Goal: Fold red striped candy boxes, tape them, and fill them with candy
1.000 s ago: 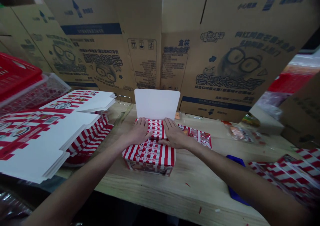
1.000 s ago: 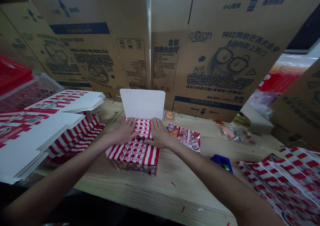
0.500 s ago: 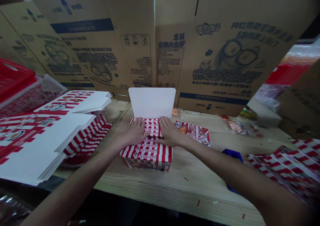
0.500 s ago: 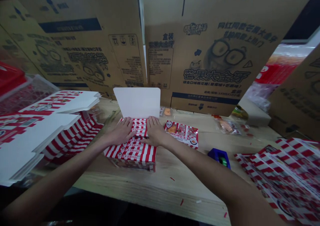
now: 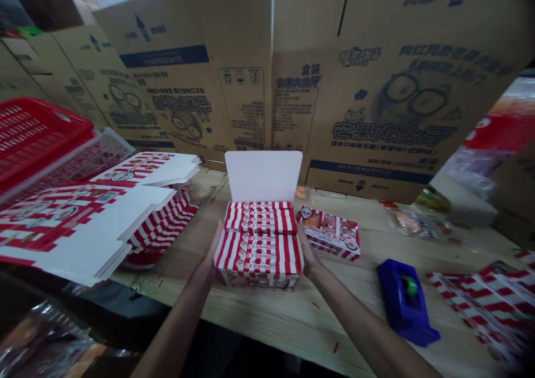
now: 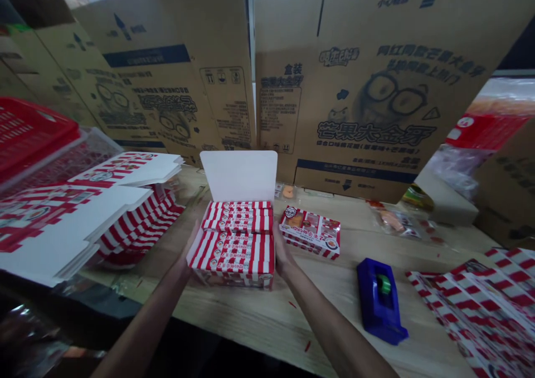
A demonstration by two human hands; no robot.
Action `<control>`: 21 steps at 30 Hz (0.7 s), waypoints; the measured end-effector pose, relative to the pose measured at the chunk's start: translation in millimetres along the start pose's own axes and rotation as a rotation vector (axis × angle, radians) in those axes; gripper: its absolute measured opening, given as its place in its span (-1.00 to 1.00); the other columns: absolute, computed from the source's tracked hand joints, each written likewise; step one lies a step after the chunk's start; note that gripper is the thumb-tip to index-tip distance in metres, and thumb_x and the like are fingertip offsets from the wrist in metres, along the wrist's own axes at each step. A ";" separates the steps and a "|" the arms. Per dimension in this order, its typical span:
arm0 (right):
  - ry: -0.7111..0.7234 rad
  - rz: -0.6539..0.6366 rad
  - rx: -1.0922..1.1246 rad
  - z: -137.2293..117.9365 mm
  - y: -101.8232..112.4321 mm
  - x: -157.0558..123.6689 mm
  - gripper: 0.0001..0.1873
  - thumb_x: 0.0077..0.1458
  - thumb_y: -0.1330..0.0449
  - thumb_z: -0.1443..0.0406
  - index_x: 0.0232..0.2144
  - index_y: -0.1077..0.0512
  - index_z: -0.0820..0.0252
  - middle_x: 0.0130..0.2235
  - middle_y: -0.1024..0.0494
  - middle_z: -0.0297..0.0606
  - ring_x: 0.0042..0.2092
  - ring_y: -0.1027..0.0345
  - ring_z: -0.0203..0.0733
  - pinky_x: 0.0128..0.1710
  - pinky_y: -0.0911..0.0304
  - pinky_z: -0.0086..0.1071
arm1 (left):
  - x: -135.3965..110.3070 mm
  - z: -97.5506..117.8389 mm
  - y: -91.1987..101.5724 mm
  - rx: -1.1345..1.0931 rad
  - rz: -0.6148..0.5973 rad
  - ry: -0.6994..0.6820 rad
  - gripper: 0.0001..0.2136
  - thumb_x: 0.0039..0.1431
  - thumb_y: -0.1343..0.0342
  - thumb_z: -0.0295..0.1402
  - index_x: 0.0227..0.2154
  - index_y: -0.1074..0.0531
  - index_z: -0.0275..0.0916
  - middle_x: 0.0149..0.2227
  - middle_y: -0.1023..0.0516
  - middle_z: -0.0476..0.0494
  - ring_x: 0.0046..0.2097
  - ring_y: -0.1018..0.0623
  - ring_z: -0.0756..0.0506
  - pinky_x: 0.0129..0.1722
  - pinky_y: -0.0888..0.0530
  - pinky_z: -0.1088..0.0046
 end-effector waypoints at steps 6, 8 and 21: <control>-0.065 0.021 0.055 -4.9 14.6 -43.0 -0.12 0.18 0.47 -0.20 0.30 -0.08 0.15 0.14 -0.42 -0.10 0.15 -0.32 0.08 0.08 -0.26 0.10 | -53.8 -17.3 2.1 0.084 0.061 0.086 -0.30 0.23 0.43 0.15 0.08 -0.35 -0.24 0.00 -0.54 -0.31 0.15 -0.43 -0.32 0.11 -0.38 -0.04; -0.050 0.054 0.068 -2.0 22.2 -50.1 -0.16 0.20 0.39 -0.19 0.30 -0.07 0.13 0.16 -0.40 -0.13 0.17 -0.29 0.07 0.08 -0.28 0.07 | -64.2 22.9 22.3 0.300 0.240 -0.084 -0.41 0.25 0.24 0.08 0.15 -0.25 -0.22 0.13 -0.43 -0.31 0.25 -0.29 -0.32 0.20 -0.26 -0.05; 0.042 0.131 0.094 3.2 21.2 -50.7 -0.31 0.30 0.32 -0.01 0.36 0.15 0.16 0.14 -0.42 -0.15 0.21 -0.23 0.03 0.09 -0.27 0.09 | -13.5 64.6 -150.8 1.279 -0.367 -0.652 -0.40 0.34 0.35 -0.09 0.29 0.04 -0.43 0.36 0.05 -0.41 0.38 0.06 -0.28 0.31 0.02 0.09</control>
Point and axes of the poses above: each hand's wrist, its own x-axis towards the middle knuckle, its own y-axis out of the back of the hand, z = x × y, the point moved 10 cm from there along x, towards the middle knuckle
